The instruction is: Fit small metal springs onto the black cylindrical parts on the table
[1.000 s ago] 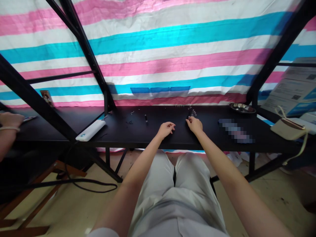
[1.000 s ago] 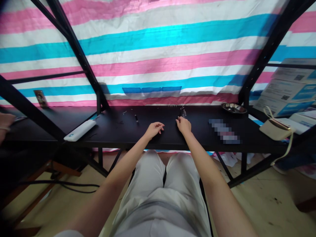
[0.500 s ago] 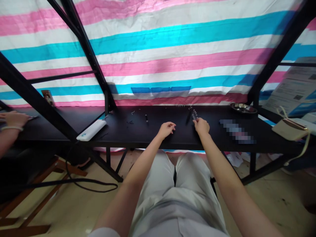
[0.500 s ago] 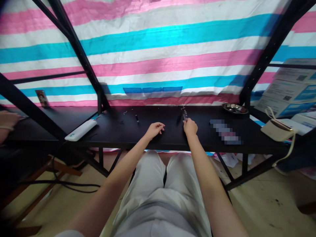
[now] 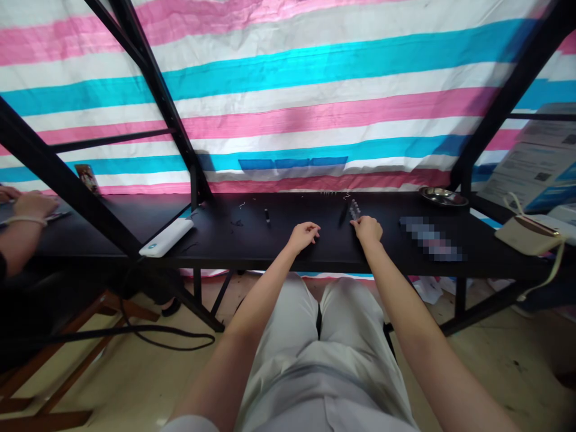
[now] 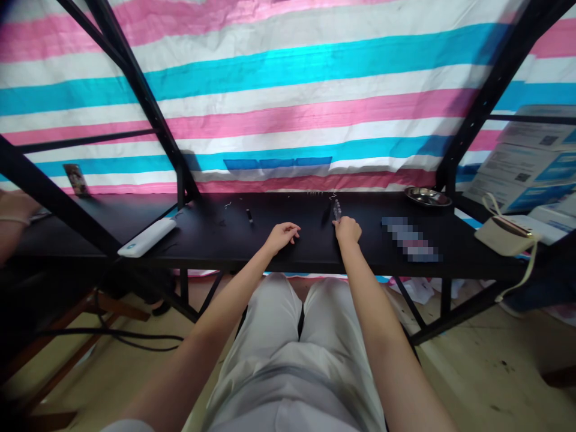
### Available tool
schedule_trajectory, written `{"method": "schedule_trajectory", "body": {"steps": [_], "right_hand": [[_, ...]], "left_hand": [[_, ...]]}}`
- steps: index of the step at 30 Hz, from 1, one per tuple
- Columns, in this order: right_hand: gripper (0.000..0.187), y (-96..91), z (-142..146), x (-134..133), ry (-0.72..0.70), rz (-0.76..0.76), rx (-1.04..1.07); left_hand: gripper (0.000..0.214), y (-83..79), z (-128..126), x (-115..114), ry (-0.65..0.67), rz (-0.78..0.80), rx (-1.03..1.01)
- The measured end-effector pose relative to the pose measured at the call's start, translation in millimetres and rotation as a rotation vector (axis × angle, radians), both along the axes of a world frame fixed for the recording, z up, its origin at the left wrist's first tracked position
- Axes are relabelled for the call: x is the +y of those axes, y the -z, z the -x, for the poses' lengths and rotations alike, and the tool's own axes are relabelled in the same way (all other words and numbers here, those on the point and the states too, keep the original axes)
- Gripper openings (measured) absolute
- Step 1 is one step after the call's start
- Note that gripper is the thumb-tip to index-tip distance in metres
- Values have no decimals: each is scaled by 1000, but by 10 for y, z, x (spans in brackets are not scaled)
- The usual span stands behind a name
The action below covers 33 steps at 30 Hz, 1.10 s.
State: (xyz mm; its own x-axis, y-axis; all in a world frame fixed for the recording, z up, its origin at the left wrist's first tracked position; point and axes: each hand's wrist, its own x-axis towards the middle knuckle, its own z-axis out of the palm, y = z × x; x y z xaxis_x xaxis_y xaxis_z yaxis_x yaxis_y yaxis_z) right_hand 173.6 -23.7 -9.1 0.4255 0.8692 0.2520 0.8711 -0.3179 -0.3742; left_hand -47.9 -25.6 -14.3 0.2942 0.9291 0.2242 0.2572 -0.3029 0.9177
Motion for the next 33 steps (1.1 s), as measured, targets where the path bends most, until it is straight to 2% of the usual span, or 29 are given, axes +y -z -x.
{"method": "schedule_trajectory", "body": {"steps": [4,9,12,14,17,20,23,27,33], "right_hand": [[34,-14,23,-29,8,12,18],[47,-36,51,-95,20,-28,65],[53,-59,63,-131,27,-73,93],[53,-70,67,-144,33,-102,104],[48,-77,69,-149,42,-114,115],[43,-76,69,-150,42,-111,111],[40,-81,70,-155,42,-107,106],[34,-85,68,-159,40,-96,105],[32,-59,65,-142,34,-105,89]], "left_hand": [[15,2,7,-5,9,-8,-13],[15,-12,-5,-24,15,-3,-26],[16,-28,-1,-27,-37,-18,-68],[23,-37,23,-18,-145,-71,-142],[42,-53,83,0,-397,-133,-274],[60,-81,146,17,-629,-45,-409],[71,-105,204,61,-732,62,-561],[82,-100,309,195,-749,154,-703],[92,-97,475,346,-589,279,-858]]}}
